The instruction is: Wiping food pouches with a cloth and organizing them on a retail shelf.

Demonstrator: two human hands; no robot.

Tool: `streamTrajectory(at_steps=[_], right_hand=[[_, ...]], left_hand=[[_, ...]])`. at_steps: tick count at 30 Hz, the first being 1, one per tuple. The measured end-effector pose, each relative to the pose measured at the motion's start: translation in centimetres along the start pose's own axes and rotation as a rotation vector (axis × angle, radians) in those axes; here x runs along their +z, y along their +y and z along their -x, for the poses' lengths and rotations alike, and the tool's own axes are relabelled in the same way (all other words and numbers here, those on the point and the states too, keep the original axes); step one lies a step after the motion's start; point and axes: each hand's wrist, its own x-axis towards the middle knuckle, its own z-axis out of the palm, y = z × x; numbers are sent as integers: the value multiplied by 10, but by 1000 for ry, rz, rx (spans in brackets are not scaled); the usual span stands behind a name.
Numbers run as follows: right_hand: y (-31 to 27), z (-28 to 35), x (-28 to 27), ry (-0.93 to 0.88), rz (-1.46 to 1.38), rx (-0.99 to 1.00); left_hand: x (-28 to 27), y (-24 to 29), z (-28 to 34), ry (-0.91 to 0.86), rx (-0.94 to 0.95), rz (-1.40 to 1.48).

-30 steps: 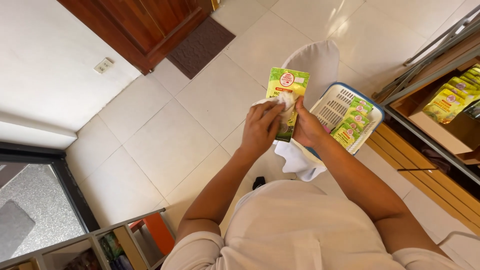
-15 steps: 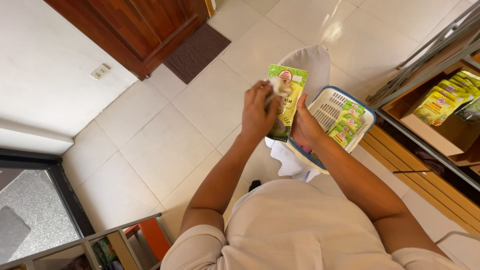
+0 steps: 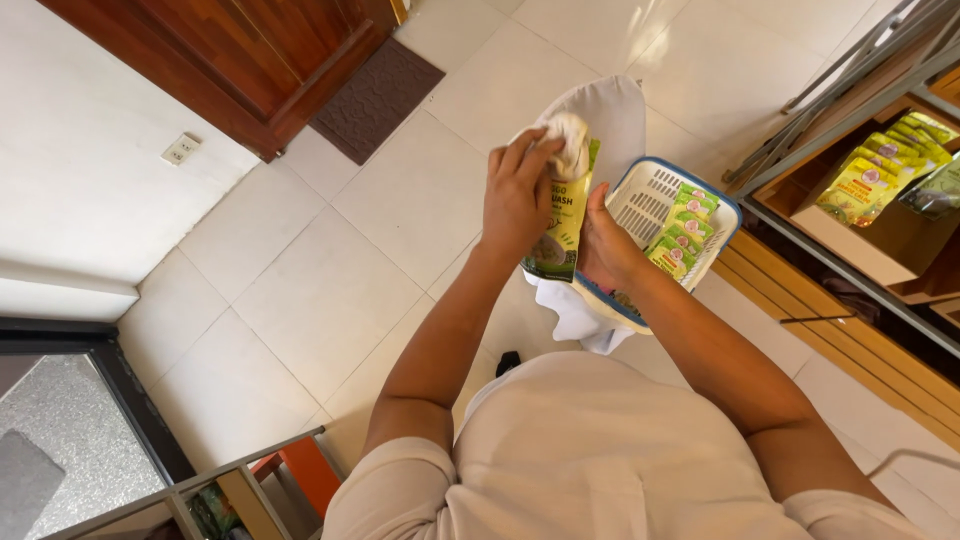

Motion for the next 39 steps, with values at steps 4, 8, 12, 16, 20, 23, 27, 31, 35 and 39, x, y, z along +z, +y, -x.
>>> streamTrajectory(at_steps=[4, 8, 12, 16, 20, 23, 27, 31, 35, 39], right_hand=[[-1, -1, 12, 95, -93, -85], [7, -17, -21, 189, -322, -156], [42, -48, -88, 149, -483, -126], [34, -46, -72, 107, -337, -81], [74, -70, -97, 126, -406, -92], [114, -95, -159, 234, -426, -86], [86, -69, -127, 342, -344, -174], [75, -50, -97, 391, -375, -228], [108, -55, -115, 488, -198, -208], [125, -57, -123, 665, -154, -272]], left_hand=[[14, 1, 4, 2, 31, 46], [16, 14, 36, -93, 107, 74], [3, 2, 60, -186, 78, 109], [-2, -26, 55, -153, -7, 82], [3, -14, 49, -130, -5, 58], [-5, 7, 60, -220, 15, 135], [-10, -11, 81, -243, 73, 270], [-6, -41, 77, -135, -163, 403], [4, -42, 60, -57, -433, 686], [25, -41, 79, -149, -361, 723]])
